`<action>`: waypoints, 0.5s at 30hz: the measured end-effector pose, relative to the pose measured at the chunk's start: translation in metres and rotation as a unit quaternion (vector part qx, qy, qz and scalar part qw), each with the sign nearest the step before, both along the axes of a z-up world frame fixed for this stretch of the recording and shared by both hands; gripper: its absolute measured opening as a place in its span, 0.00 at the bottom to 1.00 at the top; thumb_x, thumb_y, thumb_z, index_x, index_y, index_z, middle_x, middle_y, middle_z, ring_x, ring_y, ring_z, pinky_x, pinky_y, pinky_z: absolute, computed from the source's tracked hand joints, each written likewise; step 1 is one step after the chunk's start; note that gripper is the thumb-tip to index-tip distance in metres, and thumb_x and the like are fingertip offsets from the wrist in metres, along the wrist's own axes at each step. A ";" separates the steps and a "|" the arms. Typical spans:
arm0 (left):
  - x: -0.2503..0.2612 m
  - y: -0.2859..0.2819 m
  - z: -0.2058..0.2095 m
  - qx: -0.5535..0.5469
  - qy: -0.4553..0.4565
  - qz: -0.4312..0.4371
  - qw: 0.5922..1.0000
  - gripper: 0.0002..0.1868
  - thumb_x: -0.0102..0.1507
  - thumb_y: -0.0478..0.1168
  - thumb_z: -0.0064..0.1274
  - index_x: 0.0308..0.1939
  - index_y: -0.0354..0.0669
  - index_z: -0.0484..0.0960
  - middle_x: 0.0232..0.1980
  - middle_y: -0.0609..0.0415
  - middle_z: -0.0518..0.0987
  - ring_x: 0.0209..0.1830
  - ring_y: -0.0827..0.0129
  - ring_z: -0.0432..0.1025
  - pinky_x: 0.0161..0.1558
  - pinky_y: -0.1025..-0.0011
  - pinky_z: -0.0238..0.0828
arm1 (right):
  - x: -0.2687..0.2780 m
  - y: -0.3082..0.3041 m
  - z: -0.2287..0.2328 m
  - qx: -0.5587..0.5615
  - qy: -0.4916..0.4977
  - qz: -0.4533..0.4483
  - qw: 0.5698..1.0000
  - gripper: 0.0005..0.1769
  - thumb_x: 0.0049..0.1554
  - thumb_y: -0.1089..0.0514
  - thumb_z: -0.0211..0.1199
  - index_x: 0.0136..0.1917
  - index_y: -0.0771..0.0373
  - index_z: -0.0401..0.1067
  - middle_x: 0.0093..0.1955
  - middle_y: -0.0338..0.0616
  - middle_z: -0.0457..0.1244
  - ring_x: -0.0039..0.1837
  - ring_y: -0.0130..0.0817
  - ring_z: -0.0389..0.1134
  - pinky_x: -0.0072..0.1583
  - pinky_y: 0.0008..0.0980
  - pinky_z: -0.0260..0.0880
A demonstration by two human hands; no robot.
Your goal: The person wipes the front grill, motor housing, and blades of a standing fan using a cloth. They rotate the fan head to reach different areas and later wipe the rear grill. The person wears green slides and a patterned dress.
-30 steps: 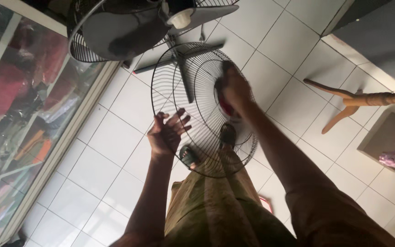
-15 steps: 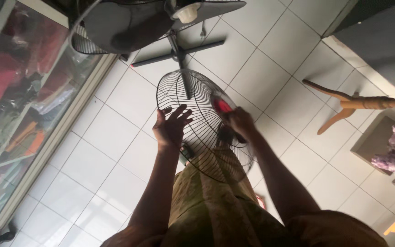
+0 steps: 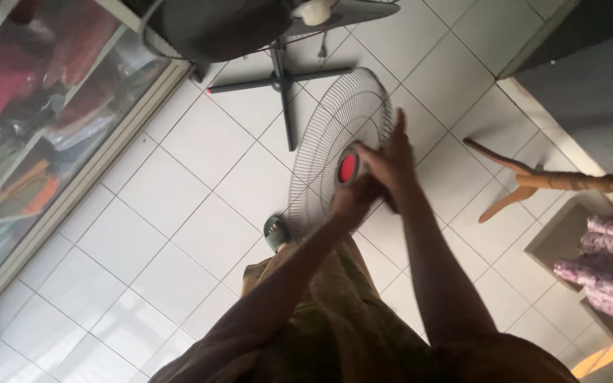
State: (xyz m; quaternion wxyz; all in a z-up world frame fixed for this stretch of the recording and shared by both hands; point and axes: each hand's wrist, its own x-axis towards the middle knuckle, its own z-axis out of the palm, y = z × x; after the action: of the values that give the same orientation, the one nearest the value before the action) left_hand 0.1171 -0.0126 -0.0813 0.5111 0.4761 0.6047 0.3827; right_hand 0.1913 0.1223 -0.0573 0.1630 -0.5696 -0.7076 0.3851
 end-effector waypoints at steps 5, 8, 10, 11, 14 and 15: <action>0.009 -0.019 -0.020 -0.112 -0.097 -0.026 0.989 0.18 0.68 0.52 0.46 0.57 0.49 0.70 0.58 0.43 0.77 0.50 0.53 0.76 0.49 0.55 0.77 | 0.060 0.007 -0.010 -0.099 -0.182 -0.052 0.977 0.44 0.55 0.66 0.56 0.82 0.60 0.47 0.53 0.59 0.68 0.40 0.44 0.74 0.42 0.39 0.81; -0.051 -0.051 -0.075 -0.177 -0.115 0.053 0.976 0.27 0.65 0.57 0.45 0.63 0.52 0.62 0.64 0.41 0.71 0.56 0.49 0.73 0.51 0.50 0.76 | 0.127 0.018 -0.009 0.005 -0.095 0.027 0.995 0.34 0.56 0.66 0.56 0.77 0.63 0.65 0.50 0.54 0.72 0.46 0.41 0.73 0.55 0.37 0.74; -0.123 -0.082 -0.097 -0.248 -0.134 0.127 0.951 0.33 0.64 0.61 0.45 0.67 0.53 0.57 0.68 0.39 0.67 0.59 0.46 0.71 0.52 0.47 0.75 | 0.161 0.030 -0.003 -0.055 0.011 0.009 0.998 0.38 0.52 0.71 0.58 0.76 0.68 0.64 0.53 0.53 0.72 0.51 0.42 0.71 0.59 0.37 0.72; -0.151 -0.095 -0.100 -0.278 -0.150 0.158 0.935 0.37 0.63 0.63 0.45 0.69 0.54 0.54 0.69 0.38 0.65 0.61 0.44 0.70 0.52 0.46 0.75 | 0.176 0.037 0.005 -0.151 0.083 -0.060 0.983 0.39 0.51 0.73 0.58 0.76 0.66 0.62 0.57 0.53 0.70 0.54 0.40 0.70 0.57 0.37 0.73; -0.190 -0.122 -0.088 -0.317 -0.262 0.219 0.885 0.46 0.60 0.69 0.44 0.75 0.56 0.46 0.75 0.36 0.59 0.66 0.40 0.67 0.54 0.42 0.74 | 0.196 0.058 0.029 -0.235 0.202 -0.051 0.950 0.37 0.51 0.77 0.55 0.75 0.68 0.64 0.65 0.49 0.68 0.66 0.37 0.70 0.66 0.34 0.70; -0.191 -0.121 -0.081 -0.303 -0.317 0.222 0.871 0.50 0.60 0.71 0.44 0.78 0.57 0.44 0.77 0.35 0.58 0.68 0.38 0.66 0.55 0.40 0.73 | 0.198 0.061 0.036 -0.254 0.201 -0.053 0.945 0.37 0.52 0.77 0.55 0.75 0.67 0.64 0.65 0.50 0.68 0.66 0.39 0.70 0.67 0.35 0.70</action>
State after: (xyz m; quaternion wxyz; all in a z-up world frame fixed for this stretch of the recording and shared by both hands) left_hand -0.0743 -0.1338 -0.1625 0.6960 0.0042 0.5863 0.4144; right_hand 0.3891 0.1835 -0.0211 0.1718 -0.5400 -0.5073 0.6493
